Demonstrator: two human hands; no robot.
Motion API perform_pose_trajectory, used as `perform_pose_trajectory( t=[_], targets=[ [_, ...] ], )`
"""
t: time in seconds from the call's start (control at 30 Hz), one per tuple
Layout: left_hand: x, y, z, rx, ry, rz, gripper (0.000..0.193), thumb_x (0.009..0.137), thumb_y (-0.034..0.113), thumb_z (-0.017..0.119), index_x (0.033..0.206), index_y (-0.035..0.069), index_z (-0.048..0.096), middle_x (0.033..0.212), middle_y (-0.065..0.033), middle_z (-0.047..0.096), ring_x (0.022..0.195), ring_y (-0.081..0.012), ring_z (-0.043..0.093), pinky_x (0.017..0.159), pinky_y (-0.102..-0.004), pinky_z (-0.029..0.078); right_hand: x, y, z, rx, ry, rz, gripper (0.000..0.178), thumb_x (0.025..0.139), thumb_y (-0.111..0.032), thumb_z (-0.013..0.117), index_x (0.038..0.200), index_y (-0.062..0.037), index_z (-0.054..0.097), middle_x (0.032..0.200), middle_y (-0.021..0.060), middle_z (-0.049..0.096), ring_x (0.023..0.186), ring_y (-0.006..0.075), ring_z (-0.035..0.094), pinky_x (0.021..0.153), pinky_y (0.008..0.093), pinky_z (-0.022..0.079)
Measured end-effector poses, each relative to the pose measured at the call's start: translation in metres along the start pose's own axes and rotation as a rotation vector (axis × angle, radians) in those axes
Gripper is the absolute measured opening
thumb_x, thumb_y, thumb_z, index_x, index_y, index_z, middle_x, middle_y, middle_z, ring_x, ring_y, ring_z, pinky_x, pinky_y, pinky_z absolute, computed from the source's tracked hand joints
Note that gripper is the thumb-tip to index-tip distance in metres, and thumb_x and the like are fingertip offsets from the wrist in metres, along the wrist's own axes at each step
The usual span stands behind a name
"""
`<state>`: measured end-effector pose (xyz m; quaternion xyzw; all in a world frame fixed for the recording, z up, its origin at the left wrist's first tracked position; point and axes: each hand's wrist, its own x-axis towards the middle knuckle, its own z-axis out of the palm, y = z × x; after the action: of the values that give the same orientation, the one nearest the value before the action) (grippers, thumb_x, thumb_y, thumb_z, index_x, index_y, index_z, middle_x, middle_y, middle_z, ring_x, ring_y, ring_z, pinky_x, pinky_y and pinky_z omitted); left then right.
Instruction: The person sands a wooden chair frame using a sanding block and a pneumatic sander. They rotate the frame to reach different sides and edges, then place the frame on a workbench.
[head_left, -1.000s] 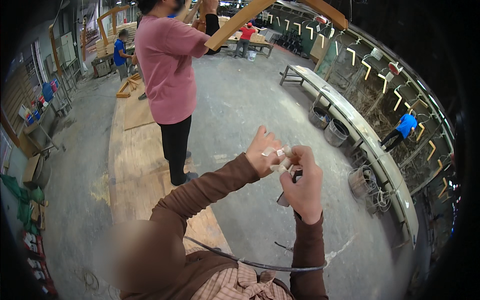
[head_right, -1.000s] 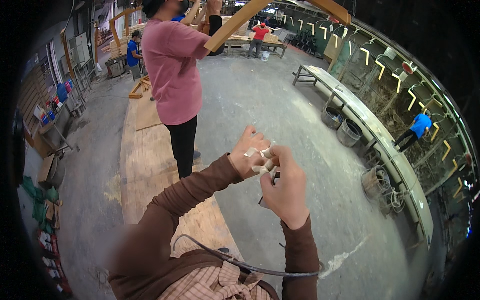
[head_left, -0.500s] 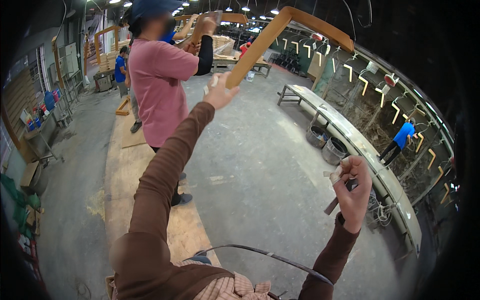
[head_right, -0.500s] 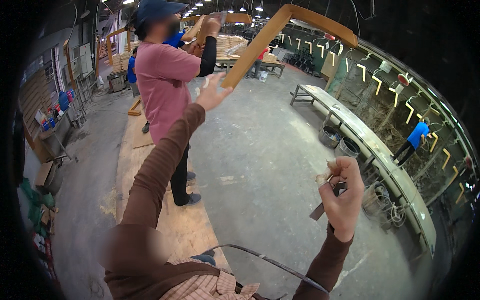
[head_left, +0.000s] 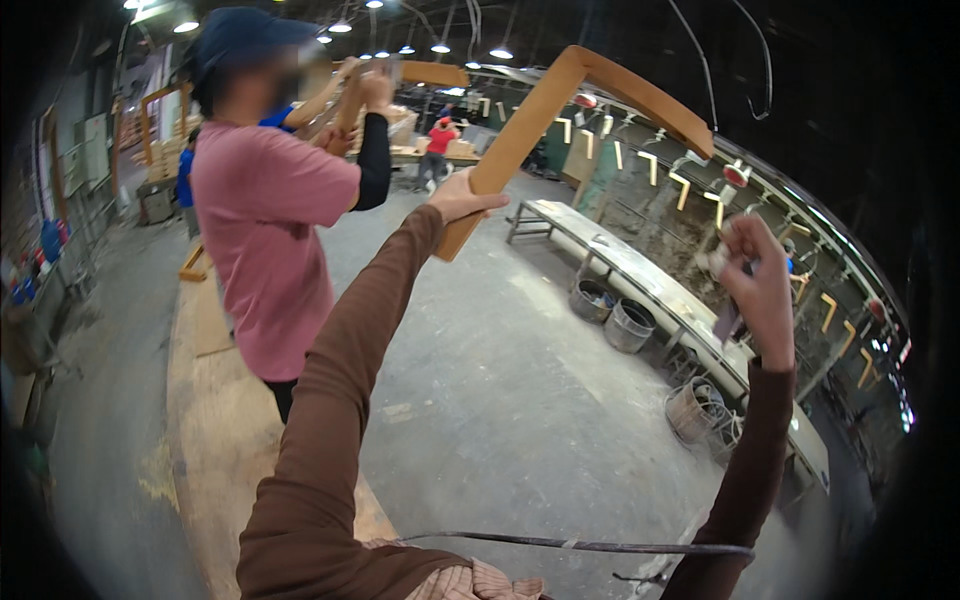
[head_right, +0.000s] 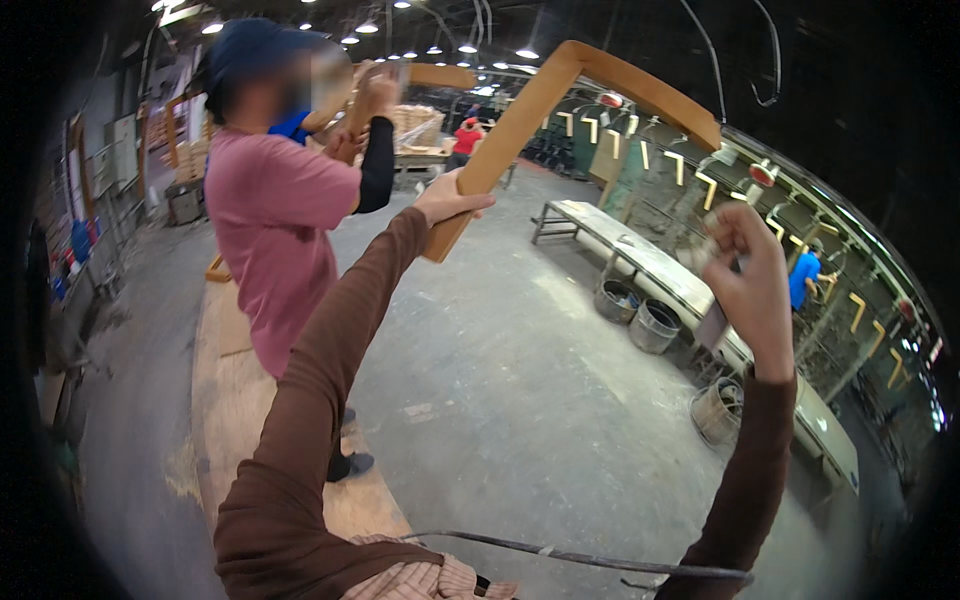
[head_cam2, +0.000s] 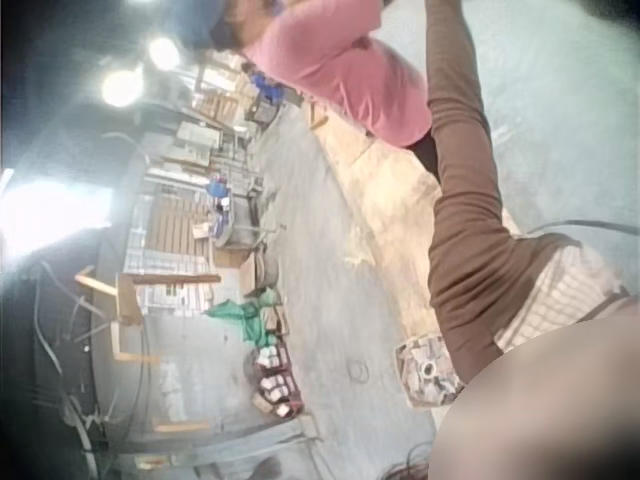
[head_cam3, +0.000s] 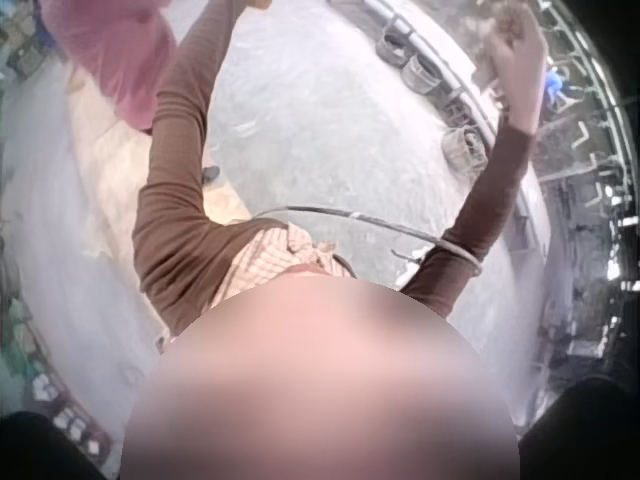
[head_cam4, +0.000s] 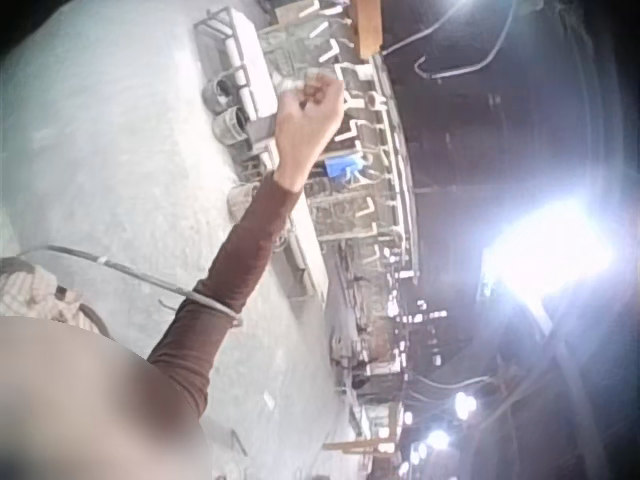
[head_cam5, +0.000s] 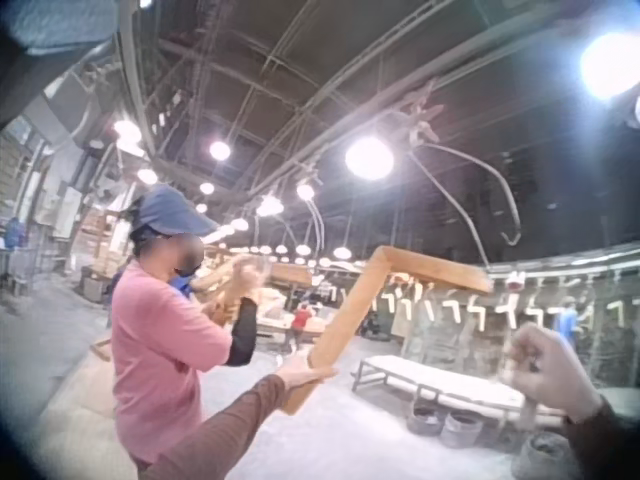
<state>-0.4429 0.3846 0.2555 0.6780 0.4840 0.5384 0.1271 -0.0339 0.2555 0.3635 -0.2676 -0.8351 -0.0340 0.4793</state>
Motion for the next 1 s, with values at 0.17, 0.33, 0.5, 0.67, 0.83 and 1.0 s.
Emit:
perform_pose_trajectory(
  t=[0.17,0.33,0.5,0.67,0.83,1.0],
  targets=[
    [-0.016,-0.002,0.033,0.092,0.245,0.077,0.069,0.065,0.033,0.08,0.116,-0.001,0.047,0.1,-0.0186,0.062,0.097,-0.0309,0.061,0.083,-0.0385,0.047,0.08,0.025,0.033,0.051,0.107,-0.063,0.028,0.069,-0.002,0.066,0.094,0.0004,0.054,0.073,-0.0005,0.052,0.068,0.0068,0.047,0.063,0.0226,0.04],
    [-0.041,-0.006,0.059,0.044,0.282,0.121,0.061,0.069,0.028,0.076,0.114,0.001,0.044,0.1,-0.0189,0.061,0.095,-0.033,0.061,0.081,-0.0408,0.048,0.161,0.042,0.064,0.058,0.245,-0.037,0.034,0.07,-0.008,0.072,0.099,0.0001,0.057,0.072,0.0006,0.055,0.067,0.0076,0.051,0.063,0.0239,0.042],
    [-0.054,-0.002,0.061,0.039,0.287,0.147,0.058,0.069,0.025,0.076,0.112,0.002,0.045,0.097,-0.0162,0.06,0.09,-0.0283,0.062,0.077,-0.0385,0.049,0.205,0.036,0.092,0.021,0.326,-0.064,0.037,0.07,-0.011,0.074,0.101,-0.0002,0.057,0.071,0.0015,0.056,0.066,0.0095,0.053,0.063,0.026,0.044],
    [-0.055,0.002,0.053,0.067,0.284,0.133,0.059,0.067,0.026,0.077,0.112,0.002,0.046,0.095,-0.0161,0.061,0.086,-0.0296,0.063,0.076,-0.0391,0.05,0.219,0.028,0.101,-0.101,0.353,-0.056,0.041,0.069,-0.014,0.076,0.102,-0.0005,0.057,0.074,0.0063,0.06,0.07,0.0149,0.059,0.067,0.0283,0.047],
    [-0.06,-0.001,0.047,0.078,0.272,0.152,0.059,0.067,0.026,0.078,0.111,0.002,0.047,0.094,-0.0155,0.062,0.085,-0.0301,0.063,0.077,-0.0385,0.05,0.225,0.029,0.099,-0.234,0.352,0.004,0.045,0.066,-0.017,0.077,0.103,-0.0006,0.057,0.08,0.0122,0.064,0.077,0.0217,0.065,0.071,0.0309,0.049],
    [-0.059,-0.009,0.039,0.081,0.246,0.183,0.058,0.066,0.023,0.078,0.112,0.002,0.05,0.095,-0.0154,0.061,0.087,-0.0284,0.062,0.078,-0.0376,0.048,0.229,0.044,0.084,-0.465,0.363,0.009,0.051,0.064,-0.027,0.079,0.102,-0.0003,0.058,0.092,0.0176,0.066,0.092,0.03,0.064,0.079,0.0377,0.049]
  ],
)
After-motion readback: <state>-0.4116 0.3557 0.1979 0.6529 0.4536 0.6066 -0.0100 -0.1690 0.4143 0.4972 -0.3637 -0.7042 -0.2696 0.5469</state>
